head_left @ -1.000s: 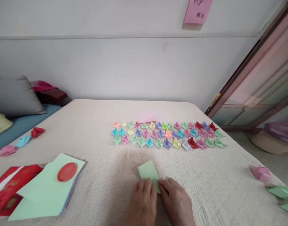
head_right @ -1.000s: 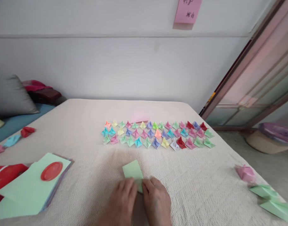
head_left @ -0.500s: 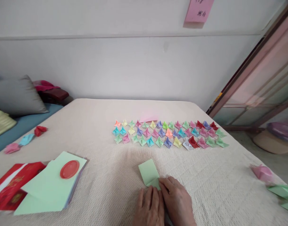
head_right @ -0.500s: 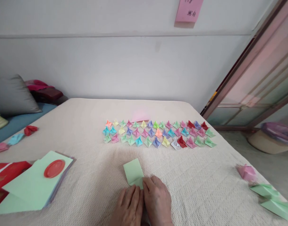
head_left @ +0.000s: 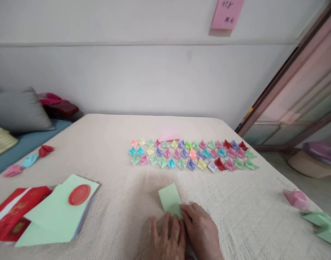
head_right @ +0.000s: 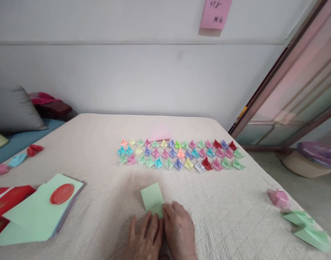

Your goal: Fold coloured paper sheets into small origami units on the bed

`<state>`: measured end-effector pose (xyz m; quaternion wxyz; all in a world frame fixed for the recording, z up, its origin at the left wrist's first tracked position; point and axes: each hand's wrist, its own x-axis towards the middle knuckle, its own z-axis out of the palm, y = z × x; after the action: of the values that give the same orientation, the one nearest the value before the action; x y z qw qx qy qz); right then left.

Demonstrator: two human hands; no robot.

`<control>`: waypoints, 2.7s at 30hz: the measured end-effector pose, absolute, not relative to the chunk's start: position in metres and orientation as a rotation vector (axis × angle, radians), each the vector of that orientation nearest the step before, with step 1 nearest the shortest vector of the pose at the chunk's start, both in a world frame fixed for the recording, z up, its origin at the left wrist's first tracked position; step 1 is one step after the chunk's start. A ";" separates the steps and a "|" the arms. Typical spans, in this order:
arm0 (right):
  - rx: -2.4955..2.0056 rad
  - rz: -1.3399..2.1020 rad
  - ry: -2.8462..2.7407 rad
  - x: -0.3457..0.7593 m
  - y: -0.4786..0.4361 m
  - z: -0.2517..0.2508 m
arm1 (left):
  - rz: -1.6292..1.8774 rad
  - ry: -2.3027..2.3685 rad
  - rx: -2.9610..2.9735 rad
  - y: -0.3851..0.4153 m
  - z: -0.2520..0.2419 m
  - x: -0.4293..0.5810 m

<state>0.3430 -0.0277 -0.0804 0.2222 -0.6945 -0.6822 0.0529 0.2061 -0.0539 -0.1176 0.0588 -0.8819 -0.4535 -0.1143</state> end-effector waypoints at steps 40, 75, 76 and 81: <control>-1.797 0.677 -1.999 0.379 -0.022 -0.057 | -0.351 -1.256 -2.890 -0.039 -0.084 0.192; -1.470 -0.161 -1.986 0.363 -0.044 -0.048 | -1.066 -1.003 -2.484 0.002 -0.056 0.167; -1.498 -0.169 -2.060 0.363 -0.044 -0.049 | -0.991 -0.984 -2.520 0.003 -0.059 0.168; -1.562 -0.061 -2.269 0.355 -0.040 -0.060 | -0.683 -1.381 -2.861 0.005 -0.062 0.171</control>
<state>0.3546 -0.0405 -0.0603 0.1921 -0.5562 -0.8082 -0.0217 0.1709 0.0048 -0.0617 -0.0538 -0.8791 -0.4244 -0.2099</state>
